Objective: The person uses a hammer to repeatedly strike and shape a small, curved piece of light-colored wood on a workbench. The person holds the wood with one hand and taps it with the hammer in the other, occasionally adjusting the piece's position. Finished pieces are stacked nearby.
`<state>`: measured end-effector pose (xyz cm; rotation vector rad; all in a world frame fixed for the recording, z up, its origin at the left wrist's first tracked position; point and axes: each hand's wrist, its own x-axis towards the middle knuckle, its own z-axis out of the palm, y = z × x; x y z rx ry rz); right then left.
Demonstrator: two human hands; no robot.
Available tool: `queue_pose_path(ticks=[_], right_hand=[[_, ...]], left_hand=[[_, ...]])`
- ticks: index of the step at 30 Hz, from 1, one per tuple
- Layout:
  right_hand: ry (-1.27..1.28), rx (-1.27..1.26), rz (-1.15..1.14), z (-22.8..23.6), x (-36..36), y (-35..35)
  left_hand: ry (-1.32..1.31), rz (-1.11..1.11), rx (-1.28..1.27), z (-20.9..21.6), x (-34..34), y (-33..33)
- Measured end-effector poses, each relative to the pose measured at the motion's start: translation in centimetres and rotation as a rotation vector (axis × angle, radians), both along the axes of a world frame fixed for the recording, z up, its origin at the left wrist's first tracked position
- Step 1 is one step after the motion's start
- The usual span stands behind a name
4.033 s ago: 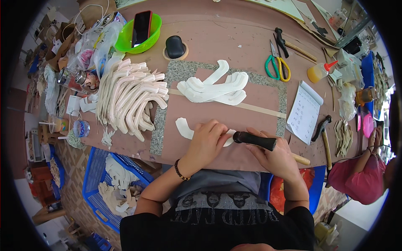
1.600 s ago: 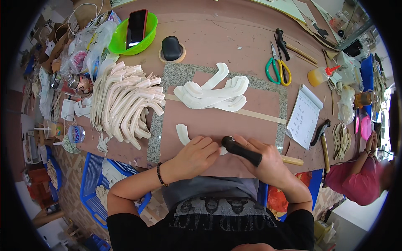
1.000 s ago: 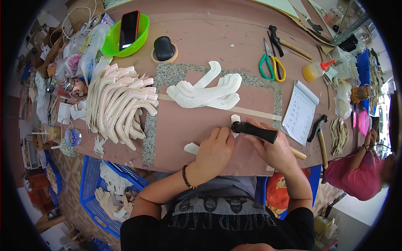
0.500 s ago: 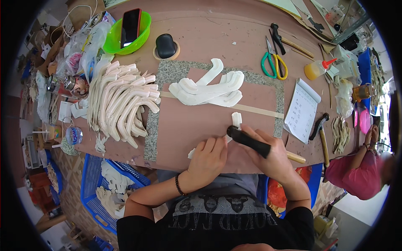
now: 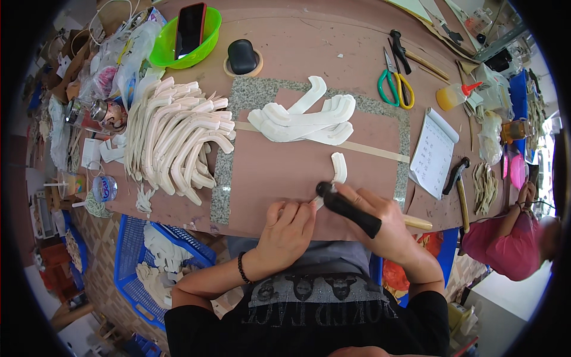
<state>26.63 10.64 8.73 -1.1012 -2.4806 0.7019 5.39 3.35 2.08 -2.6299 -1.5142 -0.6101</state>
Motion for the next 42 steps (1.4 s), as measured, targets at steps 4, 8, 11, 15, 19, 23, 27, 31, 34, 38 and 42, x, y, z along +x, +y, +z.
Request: queue_pose_path(ticks=[4,8,11,15,19,23,27,31,34,38,42], right_hand=[[-0.029,-0.170,-0.163,-0.3,0.2,0.5],[-0.051,-0.048,0.031,0.0,-0.1,-0.3],[-0.017,-0.100,-0.004,-0.3,-0.5,-0.6],[-0.177,0.009,-0.184,1.3,0.6,0.7],[0.005,-0.070,-0.090,1.1,0.5,-0.1],[-0.025,-0.096,-0.204,-0.3,1.4,0.4],[-0.065,0.001,-0.078,1.0,1.5,-0.8],[-0.040,-0.065,-0.094,0.3,1.1,-1.0],[-0.091,-0.001,-0.053,1.5,0.7,-1.1],[-0.074,-0.051,0.008,0.7,0.7,-1.6],[-0.115,-0.007,-0.010,1.5,0.2,-1.4]], left_hand=[[-0.060,-0.015,-0.072,0.1,-1.1,-0.7],[-0.101,-0.014,-0.072,0.5,-1.3,-0.6],[-0.261,-0.008,-0.187,0.2,-2.3,-0.2],[-0.484,0.013,-0.233,-1.0,-1.5,0.3],[-0.490,0.074,-0.241,-0.8,1.0,0.7],[-0.333,-0.064,-0.192,-0.3,0.1,0.9],[-0.211,-0.195,-0.148,0.2,-1.1,1.7],[-0.129,-0.342,-0.152,0.3,-2.5,2.3],[-0.067,-0.400,-0.135,0.5,-3.4,2.7],[-0.019,-0.509,-0.166,0.7,-4.5,3.7],[0.019,-0.531,-0.091,0.3,-4.9,3.8]])
